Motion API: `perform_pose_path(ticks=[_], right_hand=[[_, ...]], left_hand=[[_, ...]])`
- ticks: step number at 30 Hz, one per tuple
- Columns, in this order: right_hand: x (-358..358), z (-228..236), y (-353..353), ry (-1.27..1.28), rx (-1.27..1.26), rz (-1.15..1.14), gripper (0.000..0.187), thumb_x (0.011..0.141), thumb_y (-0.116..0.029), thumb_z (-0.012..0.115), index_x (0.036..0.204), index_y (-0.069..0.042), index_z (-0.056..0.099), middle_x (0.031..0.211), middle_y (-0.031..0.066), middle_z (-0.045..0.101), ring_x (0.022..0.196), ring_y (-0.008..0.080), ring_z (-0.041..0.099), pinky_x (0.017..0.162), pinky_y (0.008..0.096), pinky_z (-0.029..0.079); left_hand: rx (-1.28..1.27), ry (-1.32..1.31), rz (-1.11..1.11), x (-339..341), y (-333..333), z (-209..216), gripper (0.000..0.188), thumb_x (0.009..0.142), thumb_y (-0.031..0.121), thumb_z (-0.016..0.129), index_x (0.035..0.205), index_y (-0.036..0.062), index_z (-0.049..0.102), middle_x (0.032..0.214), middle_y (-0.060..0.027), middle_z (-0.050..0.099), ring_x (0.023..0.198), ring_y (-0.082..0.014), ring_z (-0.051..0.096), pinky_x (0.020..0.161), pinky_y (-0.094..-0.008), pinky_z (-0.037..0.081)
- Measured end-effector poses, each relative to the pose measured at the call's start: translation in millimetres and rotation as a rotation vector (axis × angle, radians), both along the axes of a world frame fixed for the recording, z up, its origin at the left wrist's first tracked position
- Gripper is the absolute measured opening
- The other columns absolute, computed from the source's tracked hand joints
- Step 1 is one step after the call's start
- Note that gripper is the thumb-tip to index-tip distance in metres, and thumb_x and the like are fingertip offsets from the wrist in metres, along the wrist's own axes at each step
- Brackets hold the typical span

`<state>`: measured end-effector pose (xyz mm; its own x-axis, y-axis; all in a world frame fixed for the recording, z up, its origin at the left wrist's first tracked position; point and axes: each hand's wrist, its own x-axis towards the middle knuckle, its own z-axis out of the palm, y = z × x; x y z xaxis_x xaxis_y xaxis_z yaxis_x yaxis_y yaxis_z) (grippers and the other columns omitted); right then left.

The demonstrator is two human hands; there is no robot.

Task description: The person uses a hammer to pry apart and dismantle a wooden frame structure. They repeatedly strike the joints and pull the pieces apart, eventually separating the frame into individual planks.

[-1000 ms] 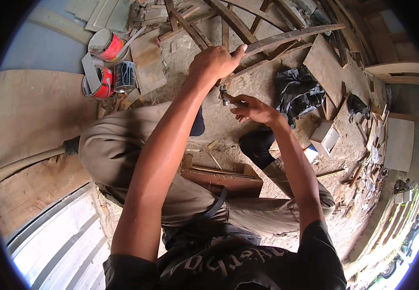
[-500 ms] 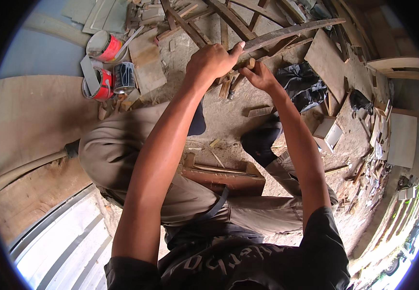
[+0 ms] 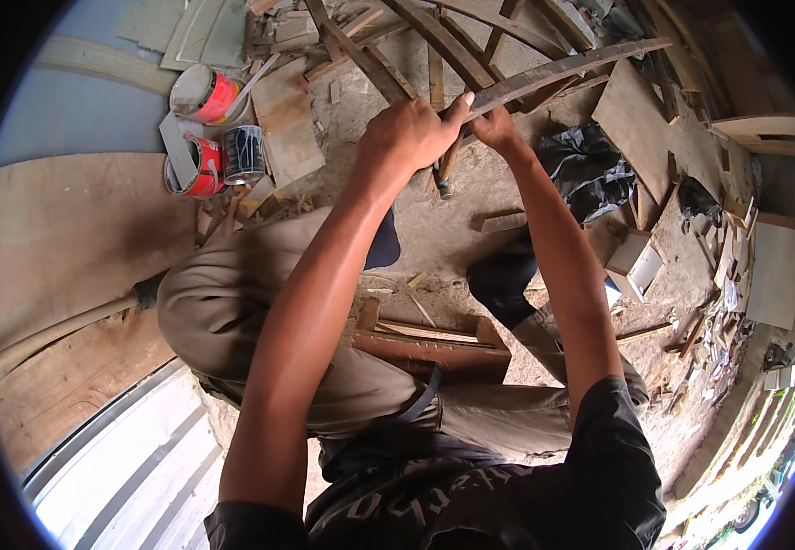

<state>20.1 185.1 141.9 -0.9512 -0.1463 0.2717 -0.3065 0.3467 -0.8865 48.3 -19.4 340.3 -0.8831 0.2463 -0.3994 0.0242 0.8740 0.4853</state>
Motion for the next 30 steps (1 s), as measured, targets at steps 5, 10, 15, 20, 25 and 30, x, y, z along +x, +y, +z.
perform_pose_path(ticks=[5,10,15,20,25,30], right_hand=[[-14.5,-3.1,-23.2,0.13,0.167,-0.226,0.026,0.094,-0.026,0.056,0.102,-0.001,0.059,0.087,0.0112,0.061,0.084,0.0267,0.059,0.077,0.0346,0.047],[-38.4,-37.4,-39.2,0.123,0.03,-0.408,0.032,0.089,-0.026,0.063,0.109,-0.001,0.06,0.094,0.0167,0.065,0.089,0.0257,0.062,0.079,0.0368,0.049],[-83.6,-85.5,-58.2,0.02,0.039,-0.51,0.04,0.092,-0.039,0.06,0.099,0.001,0.06,0.087,0.0221,0.065,0.083,0.0305,0.063,0.073,0.0396,0.049],[-116.9,-152.4,-45.3,-0.098,0.056,-0.662,0.052,0.094,-0.049,0.053,0.085,0.0,0.063,0.073,0.0258,0.064,0.075,0.0348,0.067,0.068,0.0438,0.049],[-120.0,-137.9,-75.0,-0.186,0.149,-0.637,0.043,0.09,-0.04,0.059,0.086,0.003,0.065,0.077,0.0286,0.063,0.08,0.0411,0.067,0.068,0.0469,0.051],[-109.0,-70.6,-75.2,-0.388,0.251,-0.486,0.029,0.084,-0.02,0.059,0.101,0.004,0.062,0.094,0.0269,0.065,0.082,0.0411,0.066,0.069,0.0461,0.051]], left_hand=[[-0.016,0.015,0.0,0.4,0.8,3.7,0.09,0.086,0.074,0.035,0.084,-0.0081,0.07,0.086,-0.0325,0.065,0.091,-0.0447,0.066,0.081,-0.0488,0.053],[-0.01,0.032,-0.001,0.2,2.2,4.9,0.086,0.088,0.071,0.034,0.083,-0.007,0.07,0.079,-0.0317,0.065,0.086,-0.0457,0.066,0.078,-0.0486,0.053],[-0.055,-0.029,-0.006,-2.5,-4.6,7.3,0.082,0.091,0.066,0.033,0.08,-0.0067,0.069,0.074,-0.0309,0.063,0.08,-0.0458,0.065,0.076,-0.0488,0.052],[-0.073,-0.025,-0.022,-3.4,10.6,13.4,0.075,0.093,0.063,0.037,0.08,-0.0049,0.069,0.076,-0.0295,0.064,0.08,-0.0462,0.064,0.074,-0.0495,0.051],[-0.16,0.018,-0.007,-0.6,9.8,5.3,0.066,0.093,0.057,0.042,0.083,-0.0024,0.068,0.075,-0.0278,0.064,0.077,-0.0452,0.064,0.071,-0.0509,0.051],[-0.148,0.115,-0.025,3.1,9.2,1.8,0.054,0.094,0.052,0.045,0.082,0.0016,0.061,0.067,-0.0242,0.064,0.068,-0.044,0.064,0.063,-0.0528,0.051]])
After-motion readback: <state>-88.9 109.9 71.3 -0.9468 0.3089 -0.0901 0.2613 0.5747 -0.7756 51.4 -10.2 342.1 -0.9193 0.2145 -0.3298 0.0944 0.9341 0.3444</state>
